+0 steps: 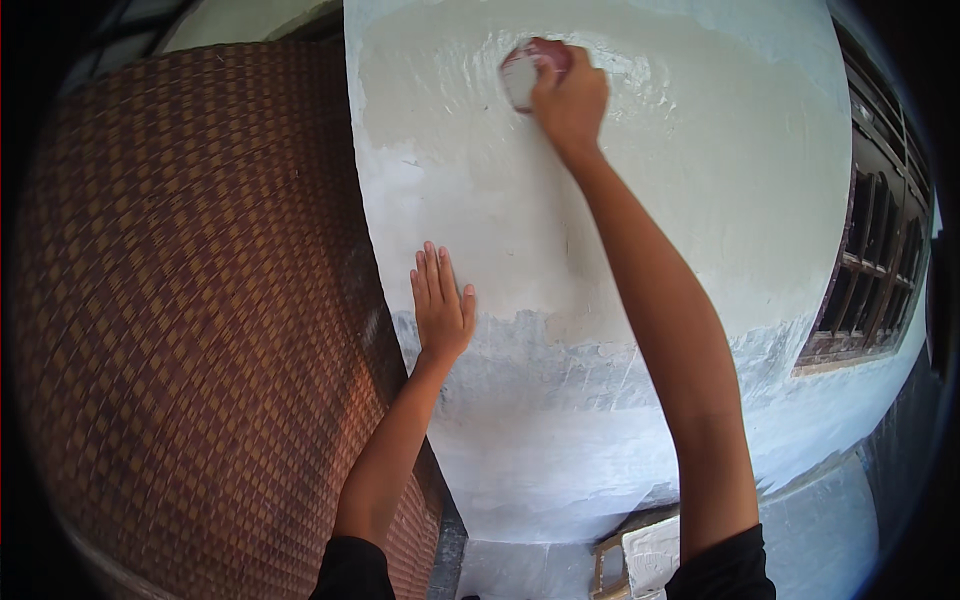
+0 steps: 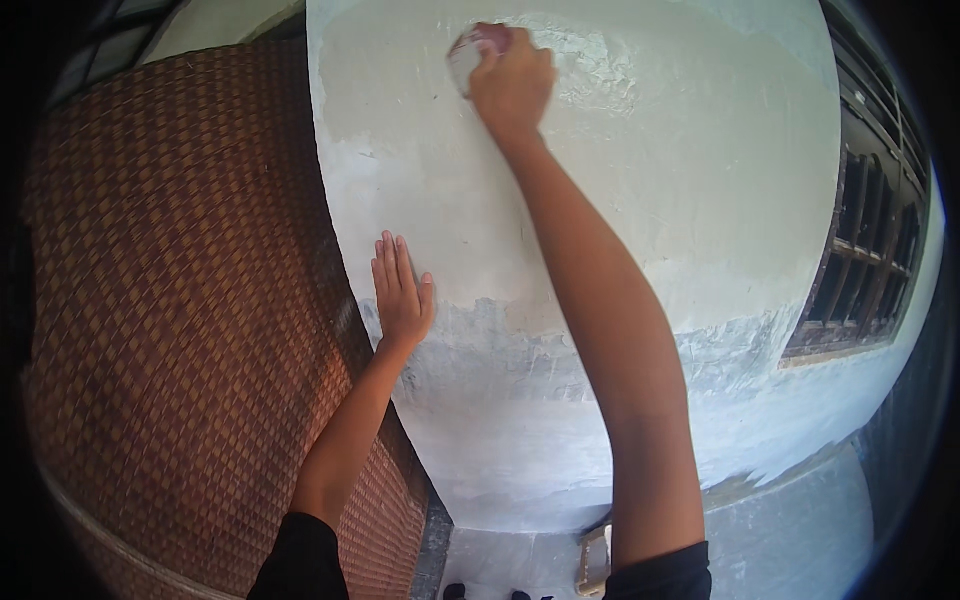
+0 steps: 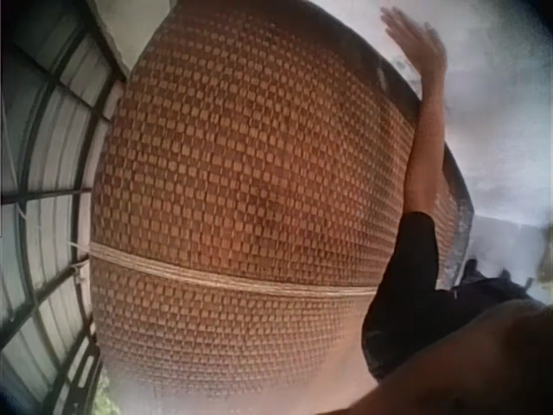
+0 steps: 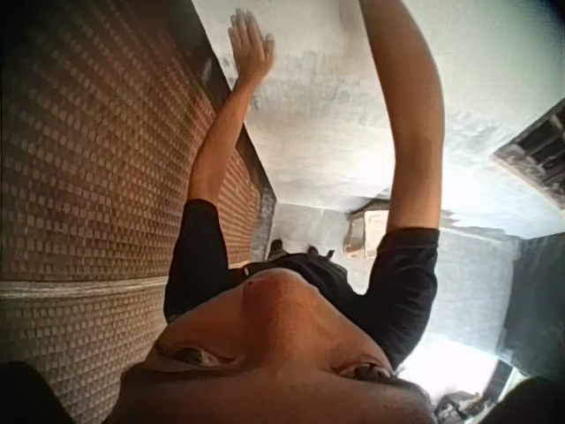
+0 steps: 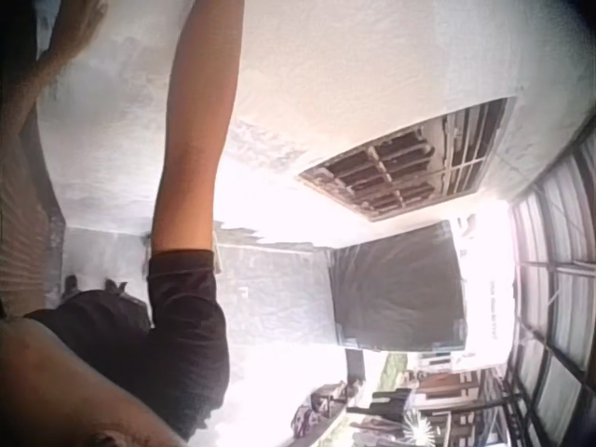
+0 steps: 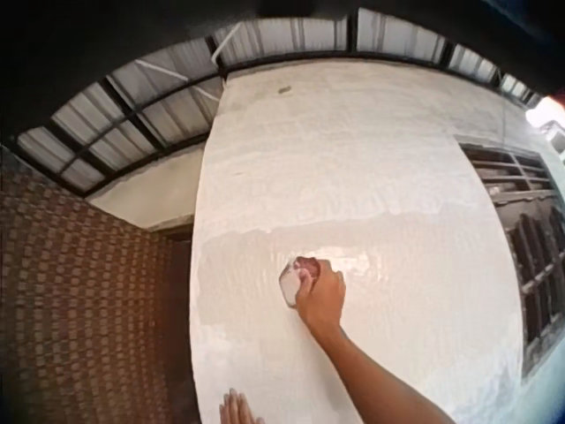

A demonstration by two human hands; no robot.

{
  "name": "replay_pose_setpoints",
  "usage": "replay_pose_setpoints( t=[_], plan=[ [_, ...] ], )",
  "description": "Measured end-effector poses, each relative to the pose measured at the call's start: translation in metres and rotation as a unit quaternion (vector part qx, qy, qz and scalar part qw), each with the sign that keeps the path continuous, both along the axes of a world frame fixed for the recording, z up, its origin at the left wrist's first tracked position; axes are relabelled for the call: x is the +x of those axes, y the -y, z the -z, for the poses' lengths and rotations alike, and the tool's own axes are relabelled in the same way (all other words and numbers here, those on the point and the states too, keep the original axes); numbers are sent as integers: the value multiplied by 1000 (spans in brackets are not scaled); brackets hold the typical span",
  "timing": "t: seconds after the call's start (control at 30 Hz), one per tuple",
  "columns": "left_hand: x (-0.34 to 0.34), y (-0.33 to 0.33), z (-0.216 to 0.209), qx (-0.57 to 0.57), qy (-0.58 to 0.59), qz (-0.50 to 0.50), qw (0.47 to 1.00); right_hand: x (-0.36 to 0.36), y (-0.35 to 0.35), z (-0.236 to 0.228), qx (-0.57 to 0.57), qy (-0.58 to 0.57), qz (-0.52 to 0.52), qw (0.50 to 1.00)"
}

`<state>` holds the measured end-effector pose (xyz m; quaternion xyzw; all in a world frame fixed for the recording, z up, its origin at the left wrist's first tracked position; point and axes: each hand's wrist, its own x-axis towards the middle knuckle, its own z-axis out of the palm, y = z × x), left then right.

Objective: The person applies wall putty to a wall using a putty knife.

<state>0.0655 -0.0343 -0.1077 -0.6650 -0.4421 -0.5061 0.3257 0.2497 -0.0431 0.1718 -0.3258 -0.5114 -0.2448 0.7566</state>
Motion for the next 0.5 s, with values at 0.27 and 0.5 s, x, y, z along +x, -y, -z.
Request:
replay_pose_setpoints(
  t=[0.27, 0.5],
  plan=[
    [37, 40, 23, -84, 35, 17, 996, 143, 45, 69, -53, -221, -287, 931],
    [88, 87, 80, -191, 76, 115, 972, 195, 109, 296, -180, -269, -454, 830]
  ],
)
